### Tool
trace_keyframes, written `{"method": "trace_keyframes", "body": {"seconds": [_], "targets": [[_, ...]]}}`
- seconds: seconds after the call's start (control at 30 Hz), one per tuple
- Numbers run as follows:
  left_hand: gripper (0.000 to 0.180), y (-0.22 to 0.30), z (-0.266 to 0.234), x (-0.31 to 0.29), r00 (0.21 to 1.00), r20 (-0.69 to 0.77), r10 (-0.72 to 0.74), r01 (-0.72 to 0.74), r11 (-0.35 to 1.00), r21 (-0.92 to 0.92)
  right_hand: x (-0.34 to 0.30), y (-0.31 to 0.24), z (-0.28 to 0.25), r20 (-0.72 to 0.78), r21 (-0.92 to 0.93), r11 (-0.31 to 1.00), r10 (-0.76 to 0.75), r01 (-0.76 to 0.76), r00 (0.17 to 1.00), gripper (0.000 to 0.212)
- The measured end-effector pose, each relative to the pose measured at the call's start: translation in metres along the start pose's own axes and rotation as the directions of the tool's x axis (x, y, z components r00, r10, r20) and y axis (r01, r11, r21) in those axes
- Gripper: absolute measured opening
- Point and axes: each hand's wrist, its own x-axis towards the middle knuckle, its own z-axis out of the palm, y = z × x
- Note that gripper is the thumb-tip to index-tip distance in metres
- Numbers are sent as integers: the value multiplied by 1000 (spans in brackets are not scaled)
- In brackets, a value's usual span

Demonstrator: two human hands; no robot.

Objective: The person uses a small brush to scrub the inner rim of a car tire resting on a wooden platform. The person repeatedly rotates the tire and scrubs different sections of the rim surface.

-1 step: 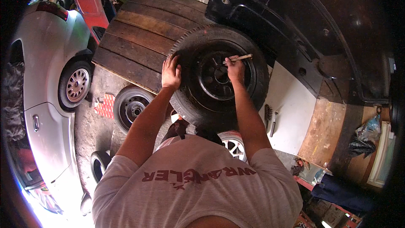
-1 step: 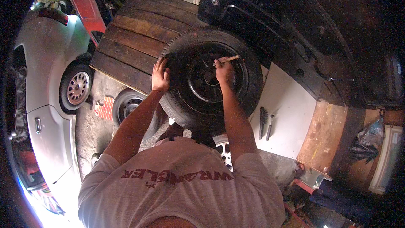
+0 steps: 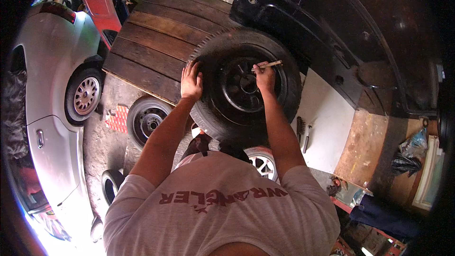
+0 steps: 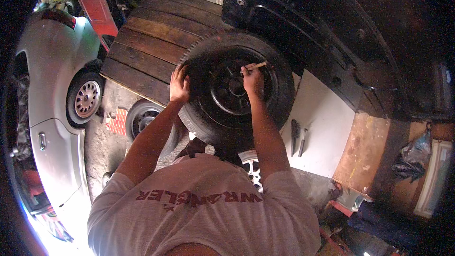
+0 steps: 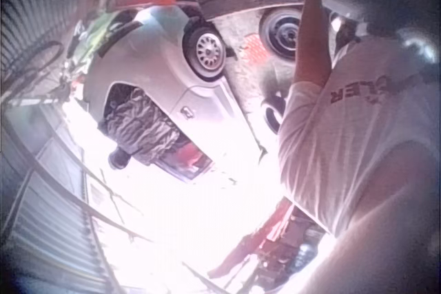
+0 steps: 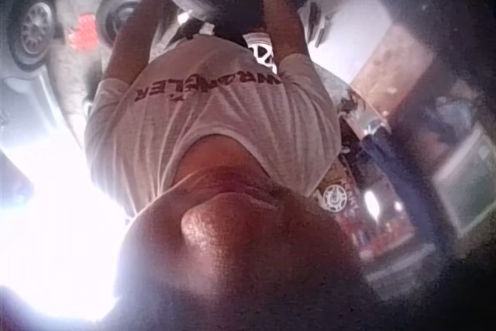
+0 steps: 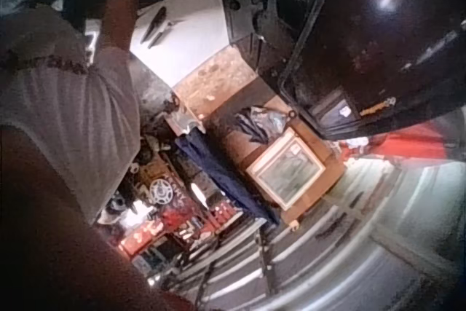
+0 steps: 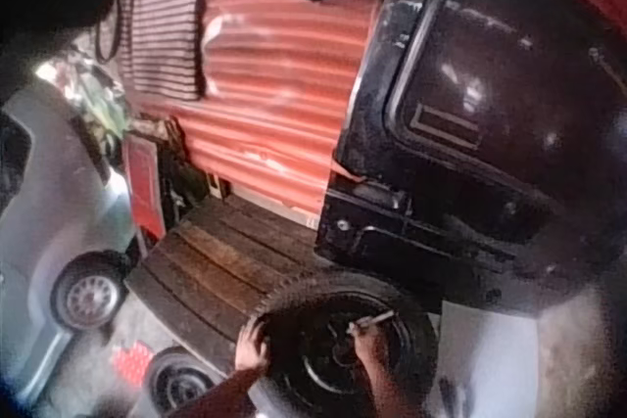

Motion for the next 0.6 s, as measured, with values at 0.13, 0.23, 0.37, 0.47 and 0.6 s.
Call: {"method": "trace_keyframes", "body": {"seconds": [0.13,0.23,0.37,0.47,0.6], "targets": [[45,2,1,10,1000,-9,6,-6,1000,-5,17,-1,-13,128,-101,986,-118,131,985,13],[45,3,4,9,1000,-14,12,-12,1000,14,25,5,-20,205,-22,993,-105,112,973,14],[45,2,1,9,1000,-7,-6,6,1000,23,26,-4,-25,190,-13,995,-96,100,977,18],[45,1,2,9,1000,-7,-1,2,1000,26,28,-11,-27,159,-48,991,-119,128,980,18],[45,3,2,9,1000,3,1,-1,1000,8,34,-16,-29,270,-35,999,12,-2,963,16]]}}
